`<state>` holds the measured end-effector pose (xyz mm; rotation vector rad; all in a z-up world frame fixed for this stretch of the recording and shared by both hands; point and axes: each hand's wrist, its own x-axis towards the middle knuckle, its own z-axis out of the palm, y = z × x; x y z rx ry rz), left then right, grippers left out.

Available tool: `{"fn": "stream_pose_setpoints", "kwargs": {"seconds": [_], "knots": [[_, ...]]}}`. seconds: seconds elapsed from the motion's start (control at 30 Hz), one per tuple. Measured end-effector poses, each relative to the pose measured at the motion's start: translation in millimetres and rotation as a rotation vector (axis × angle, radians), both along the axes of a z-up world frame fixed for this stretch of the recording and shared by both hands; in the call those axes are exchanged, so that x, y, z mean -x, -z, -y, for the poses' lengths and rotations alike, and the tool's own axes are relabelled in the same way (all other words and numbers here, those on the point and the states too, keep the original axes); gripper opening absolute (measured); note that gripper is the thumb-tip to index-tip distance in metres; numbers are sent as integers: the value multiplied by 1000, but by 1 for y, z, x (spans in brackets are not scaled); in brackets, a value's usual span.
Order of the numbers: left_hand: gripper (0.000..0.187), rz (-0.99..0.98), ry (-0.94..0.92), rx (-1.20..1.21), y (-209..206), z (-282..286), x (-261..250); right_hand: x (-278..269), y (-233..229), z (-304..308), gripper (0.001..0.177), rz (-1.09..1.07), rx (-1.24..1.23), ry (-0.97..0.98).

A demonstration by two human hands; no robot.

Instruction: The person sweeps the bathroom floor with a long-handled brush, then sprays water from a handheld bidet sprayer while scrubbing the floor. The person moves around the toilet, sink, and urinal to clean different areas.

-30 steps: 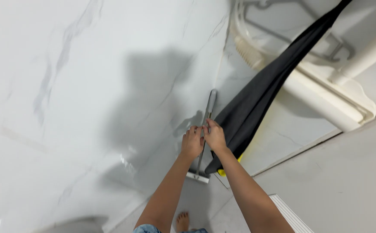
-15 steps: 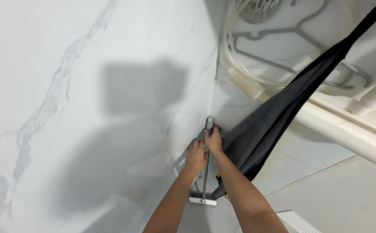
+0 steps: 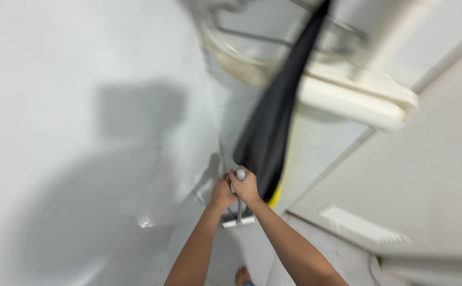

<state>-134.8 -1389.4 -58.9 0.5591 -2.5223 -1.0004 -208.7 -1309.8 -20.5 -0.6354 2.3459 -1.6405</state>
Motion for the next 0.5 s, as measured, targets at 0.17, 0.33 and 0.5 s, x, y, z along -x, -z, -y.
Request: {"fn": "stream_pose_setpoints", "kwargs": {"seconds": [0.17,0.33,0.5], "knots": [[39,271,215,-93,-16,-93,5,-23,-23,-103,27,-8,104,110],[25,238,551,-32,-2,-204,18,-47,-40,-214,30,-28,192,306],[21,43,867,-236,-23,-323,25,-67,-67,-331,33,-44,228,553]]}}
